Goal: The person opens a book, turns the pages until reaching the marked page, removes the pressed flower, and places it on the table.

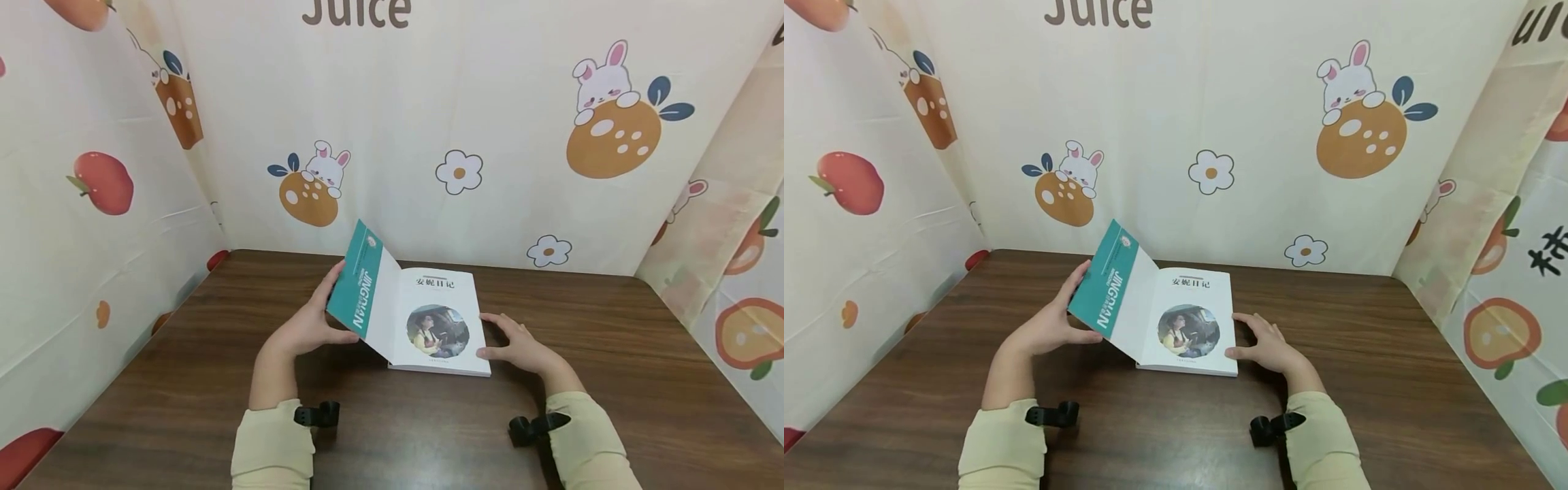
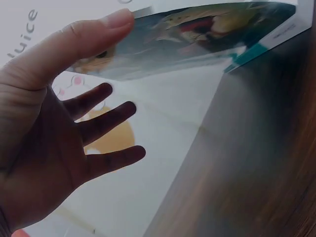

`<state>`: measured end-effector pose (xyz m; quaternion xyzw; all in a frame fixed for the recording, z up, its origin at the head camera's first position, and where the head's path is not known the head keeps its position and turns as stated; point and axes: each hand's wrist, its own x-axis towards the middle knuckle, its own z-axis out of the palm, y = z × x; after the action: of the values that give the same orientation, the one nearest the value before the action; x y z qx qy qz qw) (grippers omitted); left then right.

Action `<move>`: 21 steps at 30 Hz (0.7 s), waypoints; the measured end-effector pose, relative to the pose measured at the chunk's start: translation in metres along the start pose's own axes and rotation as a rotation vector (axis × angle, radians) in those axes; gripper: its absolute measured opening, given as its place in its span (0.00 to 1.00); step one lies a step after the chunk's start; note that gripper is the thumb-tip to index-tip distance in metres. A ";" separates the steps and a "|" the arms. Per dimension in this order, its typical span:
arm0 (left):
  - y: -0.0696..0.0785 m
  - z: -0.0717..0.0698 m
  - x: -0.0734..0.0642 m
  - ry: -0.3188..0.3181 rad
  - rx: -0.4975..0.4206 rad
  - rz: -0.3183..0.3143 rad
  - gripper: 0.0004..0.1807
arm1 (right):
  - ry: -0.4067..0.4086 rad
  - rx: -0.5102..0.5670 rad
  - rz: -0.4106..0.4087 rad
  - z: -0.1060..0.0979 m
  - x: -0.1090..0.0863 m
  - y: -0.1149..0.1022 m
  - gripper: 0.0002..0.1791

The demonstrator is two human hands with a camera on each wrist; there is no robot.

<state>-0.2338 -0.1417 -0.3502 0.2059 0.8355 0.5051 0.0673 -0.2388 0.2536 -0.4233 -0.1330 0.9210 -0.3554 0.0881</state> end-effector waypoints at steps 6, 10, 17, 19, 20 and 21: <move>-0.005 -0.013 -0.010 -0.016 0.065 -0.150 0.49 | 0.001 -0.002 -0.011 0.000 -0.001 0.000 0.43; -0.011 -0.018 -0.013 -0.033 0.104 -0.222 0.43 | 0.009 -0.005 -0.036 0.000 -0.001 0.001 0.41; -0.029 -0.021 -0.014 -0.005 0.181 -0.335 0.35 | 0.010 -0.014 -0.062 0.000 0.000 0.003 0.40; -0.035 -0.020 -0.014 0.012 0.197 -0.369 0.33 | 0.010 -0.020 -0.062 0.001 0.000 0.003 0.40; -0.038 -0.019 -0.013 0.020 0.202 -0.383 0.32 | 0.011 -0.021 -0.062 0.001 0.001 0.003 0.40; -0.041 -0.018 -0.013 0.025 0.204 -0.395 0.31 | 0.012 -0.022 -0.062 0.001 0.001 0.002 0.39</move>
<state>-0.2393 -0.1785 -0.3783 0.0378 0.9072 0.3973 0.1332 -0.2398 0.2546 -0.4256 -0.1604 0.9208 -0.3486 0.0702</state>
